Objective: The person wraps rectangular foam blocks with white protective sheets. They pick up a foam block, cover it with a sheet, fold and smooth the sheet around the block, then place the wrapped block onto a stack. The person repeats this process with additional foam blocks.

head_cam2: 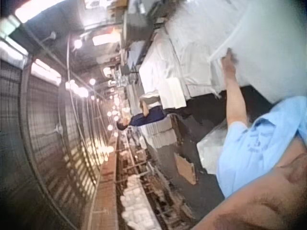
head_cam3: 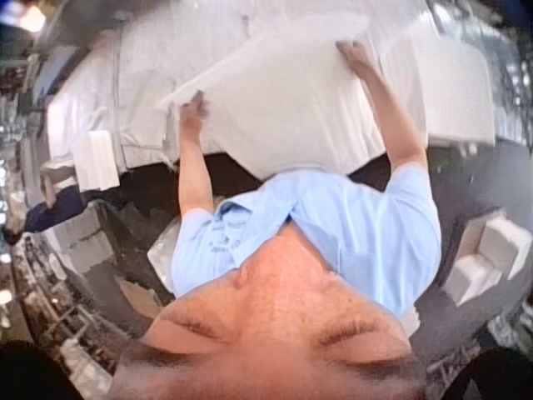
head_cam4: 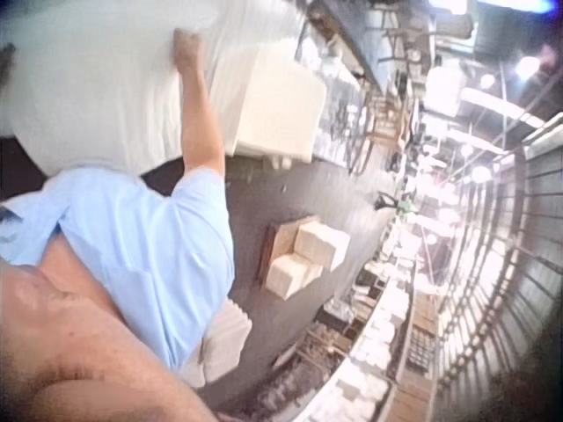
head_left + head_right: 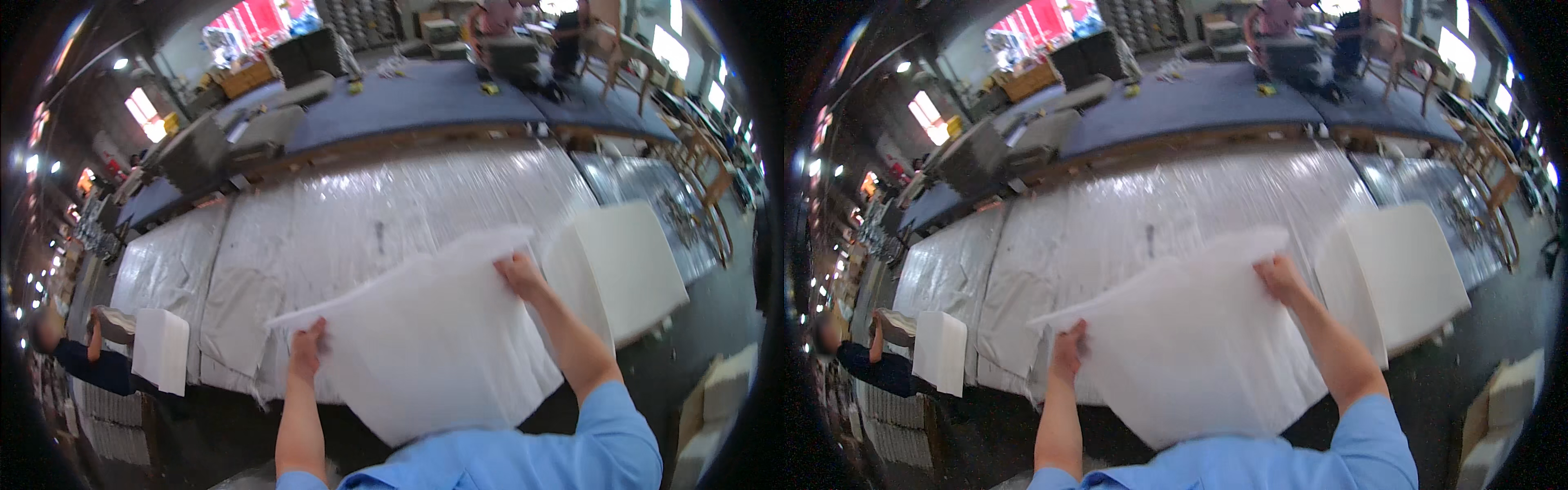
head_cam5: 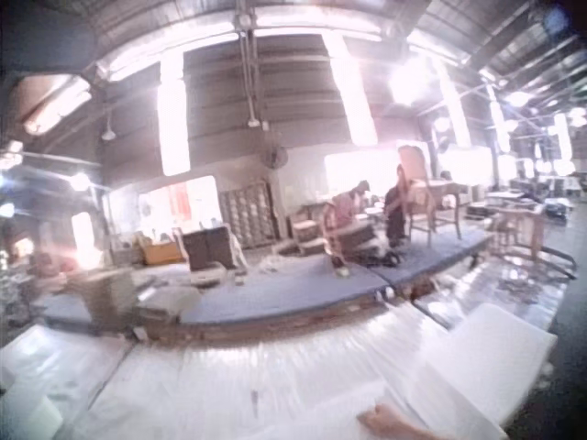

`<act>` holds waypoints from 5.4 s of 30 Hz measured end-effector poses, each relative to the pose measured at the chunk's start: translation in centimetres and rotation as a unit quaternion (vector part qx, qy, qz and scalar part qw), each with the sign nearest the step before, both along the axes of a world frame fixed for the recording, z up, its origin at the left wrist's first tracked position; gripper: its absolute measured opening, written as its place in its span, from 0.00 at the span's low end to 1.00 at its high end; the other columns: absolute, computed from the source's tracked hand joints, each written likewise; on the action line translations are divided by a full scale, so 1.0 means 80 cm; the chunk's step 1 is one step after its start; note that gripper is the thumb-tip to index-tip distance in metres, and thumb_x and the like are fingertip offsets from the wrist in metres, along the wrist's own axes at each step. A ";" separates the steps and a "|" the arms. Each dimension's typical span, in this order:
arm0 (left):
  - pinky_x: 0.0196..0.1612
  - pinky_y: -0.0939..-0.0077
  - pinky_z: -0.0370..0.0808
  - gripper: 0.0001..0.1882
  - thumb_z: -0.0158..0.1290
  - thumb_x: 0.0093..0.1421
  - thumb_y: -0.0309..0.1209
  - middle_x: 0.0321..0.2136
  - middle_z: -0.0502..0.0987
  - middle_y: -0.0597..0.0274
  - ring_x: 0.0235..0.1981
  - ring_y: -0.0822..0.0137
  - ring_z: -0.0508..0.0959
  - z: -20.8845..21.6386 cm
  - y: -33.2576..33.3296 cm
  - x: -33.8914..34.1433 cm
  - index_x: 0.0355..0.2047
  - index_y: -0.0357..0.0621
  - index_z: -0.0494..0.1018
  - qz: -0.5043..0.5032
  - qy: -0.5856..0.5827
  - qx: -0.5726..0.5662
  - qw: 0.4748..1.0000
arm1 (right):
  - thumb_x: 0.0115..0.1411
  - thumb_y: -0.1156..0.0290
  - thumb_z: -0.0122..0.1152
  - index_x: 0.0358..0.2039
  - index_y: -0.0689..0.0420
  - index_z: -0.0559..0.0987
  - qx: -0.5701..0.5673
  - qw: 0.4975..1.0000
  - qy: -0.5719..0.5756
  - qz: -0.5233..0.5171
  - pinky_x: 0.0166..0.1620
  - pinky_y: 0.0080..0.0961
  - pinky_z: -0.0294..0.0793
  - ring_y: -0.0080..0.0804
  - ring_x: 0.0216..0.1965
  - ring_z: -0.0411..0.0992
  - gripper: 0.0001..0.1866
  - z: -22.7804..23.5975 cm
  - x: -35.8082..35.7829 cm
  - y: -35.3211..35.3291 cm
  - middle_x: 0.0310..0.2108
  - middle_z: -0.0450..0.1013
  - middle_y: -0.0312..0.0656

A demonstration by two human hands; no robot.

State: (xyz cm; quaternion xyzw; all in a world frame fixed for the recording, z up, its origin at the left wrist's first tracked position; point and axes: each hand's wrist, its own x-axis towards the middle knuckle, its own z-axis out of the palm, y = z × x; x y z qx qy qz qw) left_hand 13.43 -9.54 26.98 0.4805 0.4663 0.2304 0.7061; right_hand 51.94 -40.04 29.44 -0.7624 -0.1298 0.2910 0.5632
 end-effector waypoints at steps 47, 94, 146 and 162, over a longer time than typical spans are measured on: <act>0.50 0.68 0.75 0.20 0.53 0.71 0.37 0.46 0.81 0.56 0.45 0.64 0.80 -0.163 0.021 0.058 0.55 0.33 0.74 -0.021 0.148 0.031 0.988 | 0.70 0.61 0.56 0.38 0.65 0.75 -0.131 0.980 -0.134 -0.072 0.37 0.28 0.68 0.24 0.31 0.66 0.17 -0.205 0.038 0.023 0.28 0.73 0.38; 0.43 0.73 0.75 0.21 0.54 0.70 0.45 0.40 0.81 0.65 0.38 0.70 0.79 -0.240 -0.029 -0.038 0.53 0.42 0.75 -0.015 0.220 -0.112 0.969 | 0.72 0.51 0.52 0.39 0.62 0.78 -0.172 0.985 0.007 -0.001 0.40 0.35 0.72 0.31 0.34 0.72 0.23 -0.303 0.024 -0.100 0.29 0.74 0.36; 0.53 0.64 0.75 0.22 0.46 0.75 0.42 0.49 0.79 0.55 0.48 0.63 0.79 -0.243 -0.089 -0.026 0.55 0.34 0.72 0.104 0.184 -0.048 0.976 | 0.71 0.56 0.53 0.34 0.61 0.75 -0.284 0.945 -0.123 -0.108 0.36 0.48 0.70 0.53 0.32 0.75 0.18 -0.303 -0.055 -0.098 0.27 0.75 0.54; 0.48 0.47 0.72 0.23 0.39 0.74 0.45 0.43 0.80 0.36 0.47 0.34 0.77 -0.303 -0.095 -0.015 0.49 0.37 0.74 -0.063 0.439 0.264 0.856 | 0.72 0.51 0.48 0.36 0.54 0.72 -0.385 0.888 -0.246 0.048 0.34 0.58 0.72 0.65 0.32 0.75 0.18 -0.342 -0.045 -0.115 0.27 0.76 0.58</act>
